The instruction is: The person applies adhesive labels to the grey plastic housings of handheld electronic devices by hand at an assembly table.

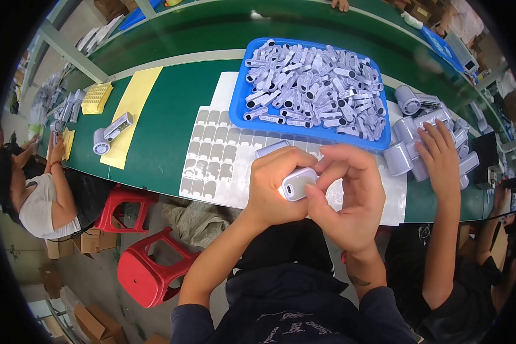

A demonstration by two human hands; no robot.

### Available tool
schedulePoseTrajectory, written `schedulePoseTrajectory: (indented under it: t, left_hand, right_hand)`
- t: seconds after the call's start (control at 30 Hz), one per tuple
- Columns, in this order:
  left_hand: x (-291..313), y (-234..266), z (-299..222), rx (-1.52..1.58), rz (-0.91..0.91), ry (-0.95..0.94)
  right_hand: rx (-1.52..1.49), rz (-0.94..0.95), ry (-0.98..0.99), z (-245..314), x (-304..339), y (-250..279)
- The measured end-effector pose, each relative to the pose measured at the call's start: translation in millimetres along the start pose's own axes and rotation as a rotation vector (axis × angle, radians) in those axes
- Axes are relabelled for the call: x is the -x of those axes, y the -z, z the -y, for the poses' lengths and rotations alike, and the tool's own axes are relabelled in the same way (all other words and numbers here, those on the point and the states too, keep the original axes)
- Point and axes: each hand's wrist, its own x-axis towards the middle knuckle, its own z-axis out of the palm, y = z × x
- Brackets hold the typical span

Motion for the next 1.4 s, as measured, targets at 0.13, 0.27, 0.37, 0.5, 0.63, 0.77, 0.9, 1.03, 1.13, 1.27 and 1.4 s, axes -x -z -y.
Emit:
schedulePoseTrajectory:
  t: [0.13, 0.27, 0.37, 0.5, 0.63, 0.77, 0.9, 1.03, 1.13, 1.27, 1.4]
  left_hand:
    - [-0.4, 1.4, -2.5, 0.000, 0.019, 0.011]
    - [-1.9, 11.1, -4.6, 0.025, 0.103, 0.081]
    - [-5.3, 11.0, -9.1, 0.048, 0.141, 0.164]
    - [-6.2, 25.7, -8.4, 0.031, 0.191, 0.120]
    - [-23.0, 73.2, -16.9, -0.061, -0.104, 0.181]
    - [-64.6, 142.7, -18.4, -0.376, 0.011, 0.306]
    - [-74.8, 232.5, 46.9, -0.971, 0.005, 0.426]
    - [-67.6, 279.1, 91.0, -1.259, -0.018, 0.515]
    - [-60.0, 286.4, 107.4, -1.357, -0.050, 0.593]
    - [-49.4, 280.0, 116.6, -1.383, -0.046, 0.200]
    - [-59.0, 242.1, 108.4, -1.137, -0.251, -0.138]
  right_hand:
    - [0.280, 0.051, 0.049, 13.7, -8.4, 7.5]
    - [0.322, 0.199, -0.171, 12.5, -21.2, 23.4]
    - [-0.521, 0.287, -0.532, -24.8, -21.0, 26.0]
    - [-0.562, 0.161, -0.539, -46.5, -7.4, 23.8]
    - [-0.087, 0.089, -0.398, -45.3, 16.3, 55.1]
    - [0.394, 0.016, -0.331, -36.9, 38.7, 128.8]
    - [0.529, -0.112, -0.292, -34.5, 47.2, 176.5]
    - [0.698, -0.042, -0.310, -26.3, 41.7, 197.9]
    - [0.909, 0.042, -0.101, -20.4, 21.2, 191.5]
    - [1.225, 0.236, -0.025, -23.1, 7.4, 195.2]
    - [1.508, 0.316, 0.111, -32.2, -2.0, 208.1]
